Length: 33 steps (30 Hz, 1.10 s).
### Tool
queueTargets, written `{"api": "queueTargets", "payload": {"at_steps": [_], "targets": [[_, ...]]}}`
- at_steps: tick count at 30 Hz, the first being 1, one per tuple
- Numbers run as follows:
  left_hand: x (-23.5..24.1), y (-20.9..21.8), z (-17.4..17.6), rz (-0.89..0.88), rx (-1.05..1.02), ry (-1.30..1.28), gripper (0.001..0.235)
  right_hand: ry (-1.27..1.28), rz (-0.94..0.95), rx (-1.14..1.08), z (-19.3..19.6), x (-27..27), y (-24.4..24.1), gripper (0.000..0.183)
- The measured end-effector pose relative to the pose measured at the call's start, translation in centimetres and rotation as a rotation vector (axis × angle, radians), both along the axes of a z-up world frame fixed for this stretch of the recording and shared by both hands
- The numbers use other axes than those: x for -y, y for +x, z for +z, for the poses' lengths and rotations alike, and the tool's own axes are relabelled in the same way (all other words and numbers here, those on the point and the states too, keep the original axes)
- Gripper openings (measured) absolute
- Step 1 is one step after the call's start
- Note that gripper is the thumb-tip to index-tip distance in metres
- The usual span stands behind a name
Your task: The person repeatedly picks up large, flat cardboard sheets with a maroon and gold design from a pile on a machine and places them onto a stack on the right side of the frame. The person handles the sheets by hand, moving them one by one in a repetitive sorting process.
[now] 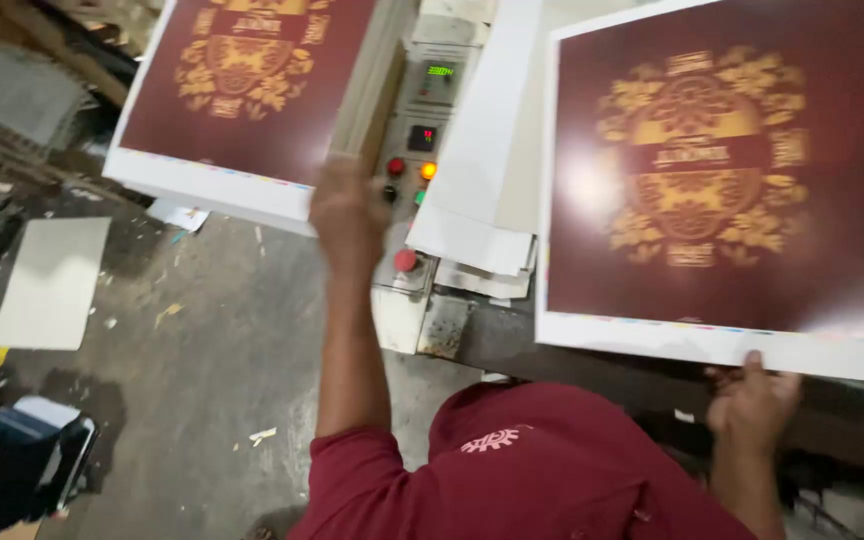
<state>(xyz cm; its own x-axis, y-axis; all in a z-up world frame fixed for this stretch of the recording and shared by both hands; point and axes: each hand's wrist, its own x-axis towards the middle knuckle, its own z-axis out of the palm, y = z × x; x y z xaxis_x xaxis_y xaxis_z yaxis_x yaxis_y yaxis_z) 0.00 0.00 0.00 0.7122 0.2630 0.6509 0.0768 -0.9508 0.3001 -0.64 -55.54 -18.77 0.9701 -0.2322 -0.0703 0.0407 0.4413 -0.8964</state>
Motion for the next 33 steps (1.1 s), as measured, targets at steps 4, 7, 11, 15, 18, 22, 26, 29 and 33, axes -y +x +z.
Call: {"api": "queueTargets", "payload": {"at_steps": [4, 7, 11, 15, 18, 22, 26, 29, 33], "targets": [[-6.3, 0.3, -2.1, 0.372, -0.188, 0.103, 0.076, -0.123, -0.173, -0.078, -1.1, 6.7, 0.2, 0.043], [-7.7, 0.4, -3.1, 0.431, -0.322, 0.077, 0.077, -0.183, -0.191, -0.125, -2.1, 10.8, 0.2, 0.042], [-9.3, -0.2, -3.1, 0.435, -0.45, 0.085, 0.068, -0.232, -0.17, -0.199, -2.6, 13.3, 1.6, 0.046], [-7.8, 0.2, 1.9, 0.4, -0.517, 0.127, 0.061, -0.156, -0.121, -0.158, -4.1, 14.8, 3.1, 0.039], [-6.6, 0.4, 4.6, 0.394, -0.647, 0.121, 0.05, -0.144, -0.16, -0.204, -5.3, 15.5, 5.0, 0.042], [-7.3, 0.8, 4.2, 0.415, -0.582, 0.275, 0.037, -0.164, -0.052, -0.222, -5.0, 14.3, 9.0, 0.039], [-7.7, 0.6, 2.6, 0.475, -0.373, 0.488, 0.027, -0.178, 0.069, -0.221, -4.7, 12.7, 14.7, 0.04], [-6.3, 0.5, 2.6, 0.478, -0.271, 0.552, 0.027, -0.087, 0.11, -0.135, -4.8, 12.5, 19.2, 0.037], [0.9, 0.3, 4.7, 0.409, -0.179, 0.539, 0.029, -0.007, 0.154, -0.203, -2.7, 12.1, 20.5, 0.046]]}}
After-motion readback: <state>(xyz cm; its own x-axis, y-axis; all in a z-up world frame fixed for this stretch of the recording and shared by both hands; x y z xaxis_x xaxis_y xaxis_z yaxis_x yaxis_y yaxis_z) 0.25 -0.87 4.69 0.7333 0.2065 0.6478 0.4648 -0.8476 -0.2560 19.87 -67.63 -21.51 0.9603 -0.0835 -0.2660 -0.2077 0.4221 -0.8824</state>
